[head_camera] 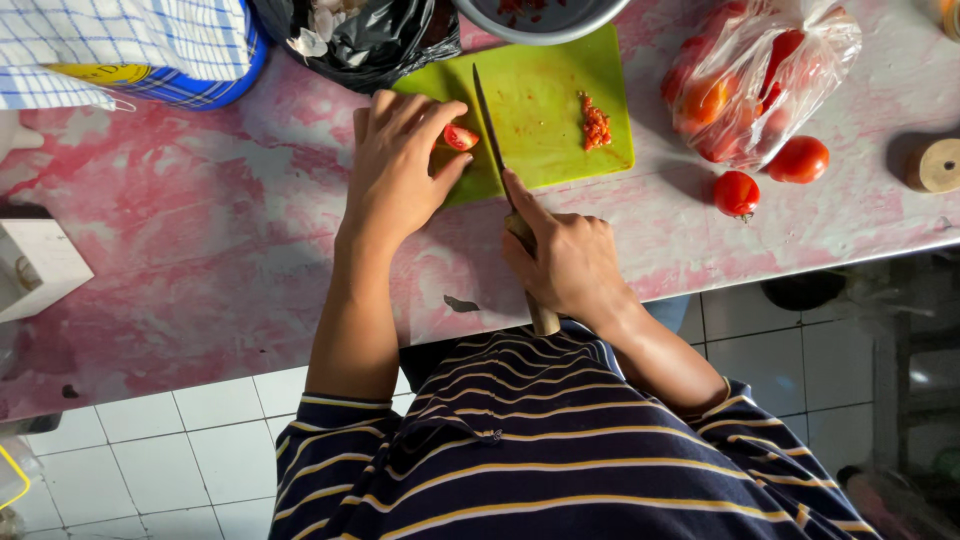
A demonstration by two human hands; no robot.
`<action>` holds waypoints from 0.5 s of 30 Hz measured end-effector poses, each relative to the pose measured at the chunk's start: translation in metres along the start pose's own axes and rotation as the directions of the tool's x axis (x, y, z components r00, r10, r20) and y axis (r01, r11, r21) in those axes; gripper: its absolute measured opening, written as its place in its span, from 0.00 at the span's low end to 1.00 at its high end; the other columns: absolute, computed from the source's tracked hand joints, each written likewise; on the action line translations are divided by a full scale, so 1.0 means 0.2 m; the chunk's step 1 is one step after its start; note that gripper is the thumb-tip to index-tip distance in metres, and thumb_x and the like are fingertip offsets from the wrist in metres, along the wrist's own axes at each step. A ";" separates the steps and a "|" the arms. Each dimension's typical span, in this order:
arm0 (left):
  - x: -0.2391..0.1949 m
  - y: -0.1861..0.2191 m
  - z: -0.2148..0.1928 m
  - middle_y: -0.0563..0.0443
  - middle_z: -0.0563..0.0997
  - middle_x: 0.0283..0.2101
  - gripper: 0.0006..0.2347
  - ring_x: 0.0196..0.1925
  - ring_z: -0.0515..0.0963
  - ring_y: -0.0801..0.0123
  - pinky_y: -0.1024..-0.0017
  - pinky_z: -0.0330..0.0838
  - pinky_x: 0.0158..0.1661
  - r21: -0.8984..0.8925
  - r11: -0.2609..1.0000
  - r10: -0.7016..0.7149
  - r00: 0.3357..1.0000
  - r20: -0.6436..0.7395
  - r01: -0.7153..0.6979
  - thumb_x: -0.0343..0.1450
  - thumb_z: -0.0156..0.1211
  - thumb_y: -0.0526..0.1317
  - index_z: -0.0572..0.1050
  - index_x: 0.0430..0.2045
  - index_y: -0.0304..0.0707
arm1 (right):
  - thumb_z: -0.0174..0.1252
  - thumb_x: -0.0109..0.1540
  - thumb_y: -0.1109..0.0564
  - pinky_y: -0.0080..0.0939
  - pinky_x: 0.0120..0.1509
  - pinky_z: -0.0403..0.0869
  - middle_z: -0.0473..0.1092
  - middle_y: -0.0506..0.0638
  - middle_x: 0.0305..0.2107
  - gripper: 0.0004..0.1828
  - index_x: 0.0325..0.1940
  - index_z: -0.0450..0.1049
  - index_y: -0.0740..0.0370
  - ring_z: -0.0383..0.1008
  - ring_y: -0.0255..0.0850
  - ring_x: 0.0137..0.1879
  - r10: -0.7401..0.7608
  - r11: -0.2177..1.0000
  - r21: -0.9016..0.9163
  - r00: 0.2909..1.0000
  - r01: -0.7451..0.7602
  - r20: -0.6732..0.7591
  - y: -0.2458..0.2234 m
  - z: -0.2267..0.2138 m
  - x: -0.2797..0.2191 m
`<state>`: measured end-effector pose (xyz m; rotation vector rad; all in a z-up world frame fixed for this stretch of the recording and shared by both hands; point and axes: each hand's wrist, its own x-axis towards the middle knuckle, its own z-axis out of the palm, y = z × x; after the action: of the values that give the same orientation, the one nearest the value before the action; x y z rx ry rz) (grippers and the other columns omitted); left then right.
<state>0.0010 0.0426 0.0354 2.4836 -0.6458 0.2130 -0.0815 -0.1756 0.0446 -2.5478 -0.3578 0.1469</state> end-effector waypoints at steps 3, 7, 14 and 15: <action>0.00 0.00 0.01 0.56 0.79 0.48 0.20 0.58 0.70 0.56 0.56 0.59 0.59 -0.024 1.000 0.005 1.000 -0.008 -0.005 0.67 0.74 0.39 0.76 0.52 0.42 | 0.62 0.61 0.47 0.57 0.32 0.74 0.73 0.59 0.17 0.39 0.76 0.61 0.52 0.75 0.58 0.22 0.005 1.000 -0.029 1.000 -0.005 0.004 -0.02 0.03 0.02; 0.01 0.02 0.04 0.55 0.78 0.49 0.17 0.58 0.69 0.55 0.54 0.57 0.59 0.009 0.999 0.045 0.997 -0.059 -0.044 0.67 0.73 0.39 0.77 0.49 0.43 | 0.62 0.61 0.48 0.56 0.33 0.74 0.74 0.58 0.18 0.38 0.75 0.63 0.52 0.75 0.57 0.23 0.003 1.000 -0.022 0.999 -0.004 -0.048 0.02 0.01 -0.02; 0.02 0.07 0.14 0.56 0.77 0.51 0.17 0.59 0.69 0.56 0.53 0.57 0.62 -0.076 0.994 0.065 0.989 -0.136 -0.076 0.71 0.68 0.36 0.74 0.54 0.45 | 0.62 0.61 0.52 0.52 0.32 0.73 0.73 0.54 0.18 0.36 0.74 0.66 0.53 0.75 0.52 0.23 0.144 0.990 0.021 0.983 -0.142 -0.113 0.13 -0.10 -0.13; 0.02 0.06 0.15 0.56 0.77 0.51 0.17 0.59 0.69 0.56 0.53 0.57 0.62 -0.079 0.994 0.061 0.988 -0.139 -0.073 0.71 0.68 0.36 0.74 0.54 0.45 | 0.62 0.61 0.52 0.50 0.32 0.73 0.72 0.54 0.17 0.36 0.74 0.66 0.54 0.75 0.52 0.22 0.161 0.987 0.016 0.979 -0.160 -0.129 0.14 -0.10 -0.13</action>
<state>-0.0014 0.0156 0.0185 2.3460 -0.6671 0.3705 -0.0973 -0.2171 0.0475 -2.5639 -0.1011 0.0411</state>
